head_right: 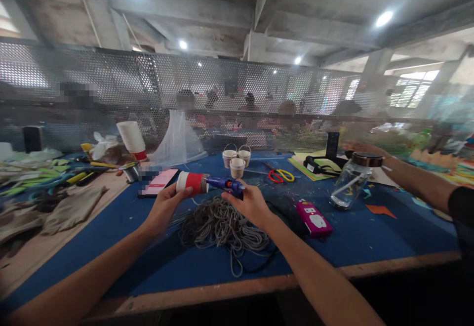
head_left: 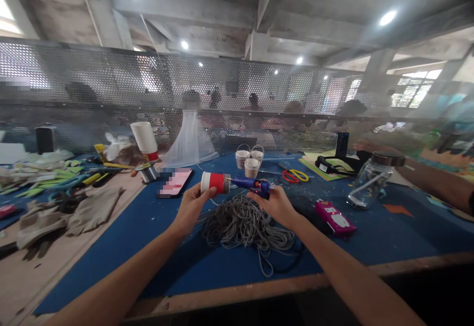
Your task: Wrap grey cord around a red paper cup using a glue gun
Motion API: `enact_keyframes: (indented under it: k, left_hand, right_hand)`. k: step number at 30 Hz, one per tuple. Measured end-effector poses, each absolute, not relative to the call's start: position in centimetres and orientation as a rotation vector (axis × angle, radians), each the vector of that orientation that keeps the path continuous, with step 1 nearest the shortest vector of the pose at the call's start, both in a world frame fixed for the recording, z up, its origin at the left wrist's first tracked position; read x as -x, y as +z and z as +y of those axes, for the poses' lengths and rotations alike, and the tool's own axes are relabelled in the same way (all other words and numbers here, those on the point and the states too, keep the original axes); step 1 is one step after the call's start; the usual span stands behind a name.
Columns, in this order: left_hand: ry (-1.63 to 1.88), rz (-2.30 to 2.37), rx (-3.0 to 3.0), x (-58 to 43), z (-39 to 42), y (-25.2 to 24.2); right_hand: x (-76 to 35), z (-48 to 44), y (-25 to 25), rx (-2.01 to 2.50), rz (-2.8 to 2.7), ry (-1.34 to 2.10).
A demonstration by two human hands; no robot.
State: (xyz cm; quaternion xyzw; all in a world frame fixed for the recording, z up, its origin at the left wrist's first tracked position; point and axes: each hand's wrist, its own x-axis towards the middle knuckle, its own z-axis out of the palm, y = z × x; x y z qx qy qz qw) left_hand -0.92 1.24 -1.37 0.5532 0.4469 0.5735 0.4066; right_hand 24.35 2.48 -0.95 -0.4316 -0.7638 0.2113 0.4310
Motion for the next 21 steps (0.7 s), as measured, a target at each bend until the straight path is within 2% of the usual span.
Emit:
enact_keyframes:
  k: [21]
  left_hand:
    - [1.482,1.125,-1.415,0.98,1.33,-1.49]
  right_hand:
    - [-24.31,1.78,-1.11,1.020,-2.061,0.407]
